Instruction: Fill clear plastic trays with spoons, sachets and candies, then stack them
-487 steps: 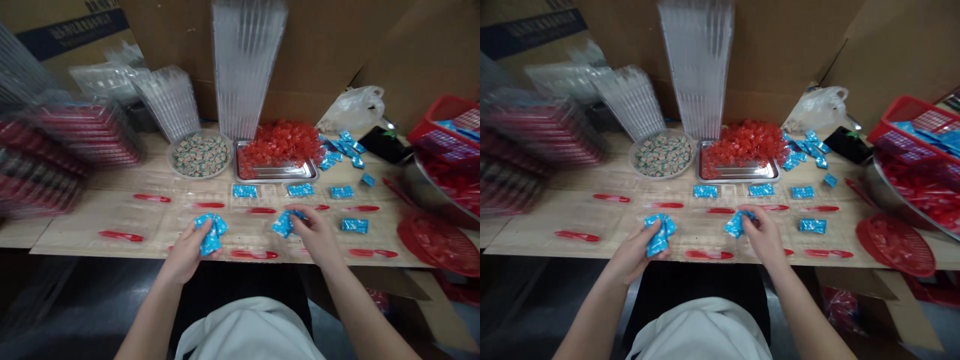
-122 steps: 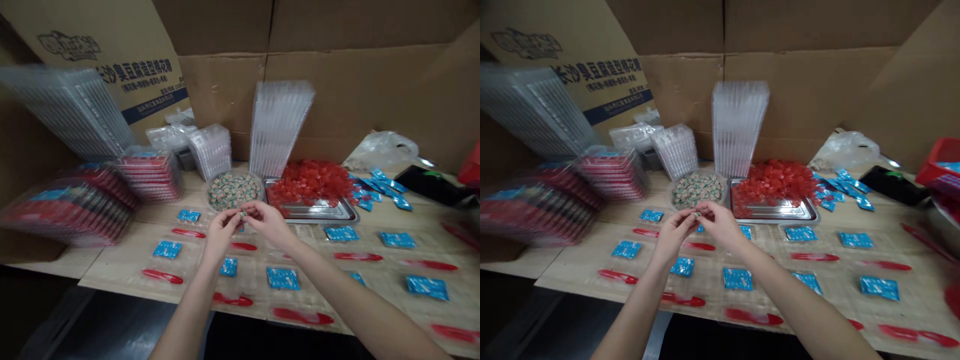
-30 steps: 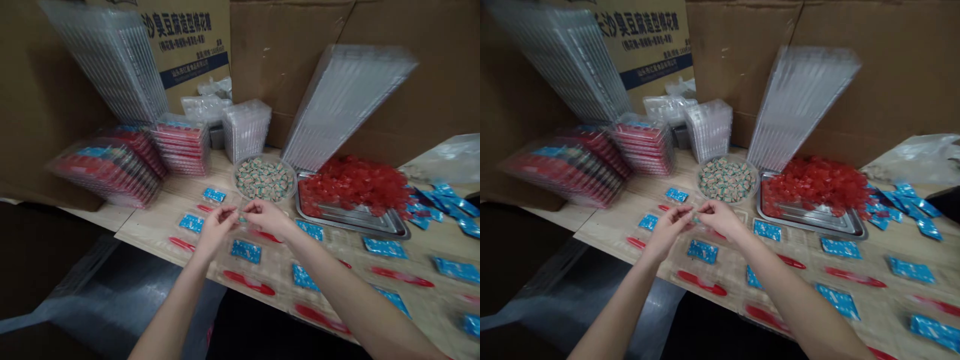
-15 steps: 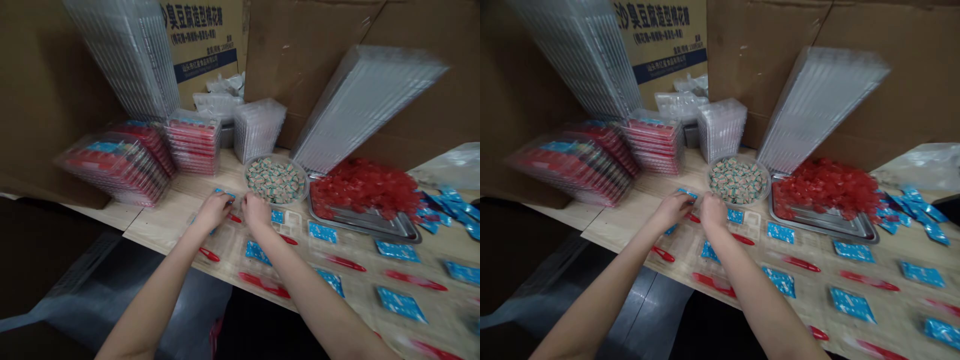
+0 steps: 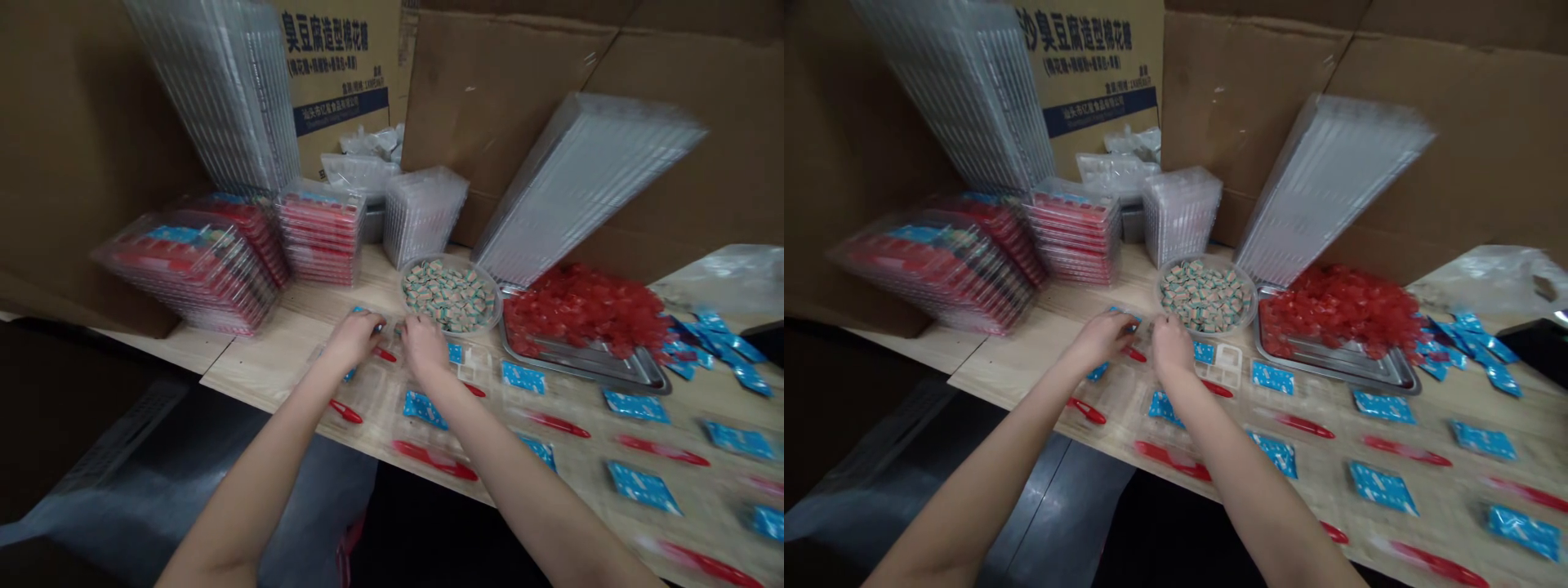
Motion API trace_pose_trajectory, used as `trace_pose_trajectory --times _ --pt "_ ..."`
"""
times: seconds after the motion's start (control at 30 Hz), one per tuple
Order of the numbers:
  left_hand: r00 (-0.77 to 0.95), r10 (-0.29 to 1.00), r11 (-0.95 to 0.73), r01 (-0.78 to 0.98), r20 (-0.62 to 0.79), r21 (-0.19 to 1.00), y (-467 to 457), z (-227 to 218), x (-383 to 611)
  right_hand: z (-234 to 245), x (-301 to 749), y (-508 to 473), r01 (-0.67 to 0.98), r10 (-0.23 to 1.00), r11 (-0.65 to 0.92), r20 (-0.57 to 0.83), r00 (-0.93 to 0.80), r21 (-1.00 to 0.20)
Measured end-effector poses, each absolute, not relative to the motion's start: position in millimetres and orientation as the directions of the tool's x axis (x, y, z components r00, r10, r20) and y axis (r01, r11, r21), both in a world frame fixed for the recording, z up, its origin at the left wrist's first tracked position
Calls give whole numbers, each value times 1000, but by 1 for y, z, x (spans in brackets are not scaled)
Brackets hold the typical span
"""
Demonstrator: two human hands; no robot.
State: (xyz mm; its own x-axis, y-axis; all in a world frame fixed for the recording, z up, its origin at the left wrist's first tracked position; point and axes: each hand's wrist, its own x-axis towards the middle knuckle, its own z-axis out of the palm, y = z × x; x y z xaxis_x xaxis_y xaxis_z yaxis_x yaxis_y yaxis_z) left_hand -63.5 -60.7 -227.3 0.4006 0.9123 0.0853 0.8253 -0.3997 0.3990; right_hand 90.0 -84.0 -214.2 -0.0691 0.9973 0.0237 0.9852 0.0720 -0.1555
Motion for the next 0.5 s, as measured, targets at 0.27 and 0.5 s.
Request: trace_pose_trajectory --times 0.27,0.5 --pt "484 870 -486 807 96 336 -49 -224 -41 -203 123 -103 968 984 145 -68 -162 -207" --pt "512 853 -517 803 102 297 -42 -226 -34 -208 112 -82 960 963 126 -200 -179 -251"
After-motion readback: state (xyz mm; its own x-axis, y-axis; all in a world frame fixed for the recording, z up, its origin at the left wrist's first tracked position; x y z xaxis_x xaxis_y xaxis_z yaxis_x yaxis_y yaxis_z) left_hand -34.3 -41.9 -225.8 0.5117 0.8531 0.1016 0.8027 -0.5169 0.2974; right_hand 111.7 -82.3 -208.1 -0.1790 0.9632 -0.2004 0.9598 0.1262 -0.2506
